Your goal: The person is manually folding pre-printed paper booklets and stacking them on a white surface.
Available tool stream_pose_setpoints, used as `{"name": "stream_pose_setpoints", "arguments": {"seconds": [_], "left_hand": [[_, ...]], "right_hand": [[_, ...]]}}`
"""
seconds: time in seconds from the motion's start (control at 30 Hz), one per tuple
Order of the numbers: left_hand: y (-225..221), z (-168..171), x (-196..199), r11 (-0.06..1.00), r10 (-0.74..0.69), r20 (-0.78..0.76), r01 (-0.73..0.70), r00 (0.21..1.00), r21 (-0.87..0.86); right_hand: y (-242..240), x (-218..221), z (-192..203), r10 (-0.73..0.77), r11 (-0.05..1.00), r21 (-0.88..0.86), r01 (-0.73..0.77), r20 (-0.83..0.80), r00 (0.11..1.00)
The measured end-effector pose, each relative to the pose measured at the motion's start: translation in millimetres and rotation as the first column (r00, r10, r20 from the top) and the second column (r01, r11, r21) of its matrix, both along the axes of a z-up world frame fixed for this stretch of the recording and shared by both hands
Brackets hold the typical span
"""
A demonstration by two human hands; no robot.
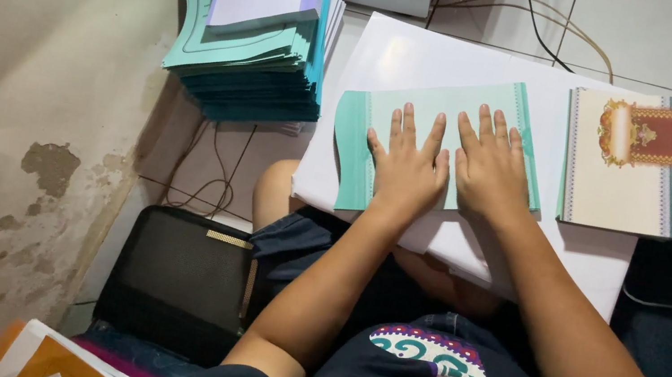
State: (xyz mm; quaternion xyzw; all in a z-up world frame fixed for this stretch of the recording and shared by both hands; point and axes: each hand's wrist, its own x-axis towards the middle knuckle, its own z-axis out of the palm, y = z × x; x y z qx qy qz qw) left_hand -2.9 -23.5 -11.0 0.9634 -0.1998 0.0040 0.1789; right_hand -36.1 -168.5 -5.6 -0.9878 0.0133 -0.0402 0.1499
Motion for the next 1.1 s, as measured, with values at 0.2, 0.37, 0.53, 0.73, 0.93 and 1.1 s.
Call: {"name": "stream_pose_setpoints", "arguments": {"seconds": [0.2,0.37,0.53,0.73,0.93,1.1], "left_hand": [[18.8,11.1,0.9,0.969,0.230,0.050,-0.234,0.972,0.075],[58.8,0.4,23.2,0.940,0.330,-0.052,-0.333,0.943,-0.078],[59.7,-1.5,23.4,0.928,0.323,-0.092,-0.334,0.942,-0.163],[42.2,9.4,3.5,0.932,0.348,-0.002,-0.346,0.938,-0.112],[31.6,6.5,0.4,0.950,0.310,0.166,-0.302,0.936,-0.075],[31.4,24.0,-3.9,0.976,0.215,0.081,-0.216,0.973,-0.004]], "right_hand": [[-13.9,-15.7,21.4,-0.253,0.957,0.120,0.264,-0.096,0.963],[-32.2,-14.1,9.5,-0.278,0.942,0.154,0.297,-0.136,0.951],[-26.8,-11.1,21.8,-0.298,0.931,0.181,0.316,-0.121,0.947],[-6.1,-18.2,32.3,-0.268,0.955,0.098,0.281,-0.126,0.955],[0.7,-20.2,36.0,-0.265,0.954,0.122,0.272,-0.074,0.961],[3.5,-19.5,29.2,-0.265,0.956,0.117,0.270,-0.059,0.962]]}}
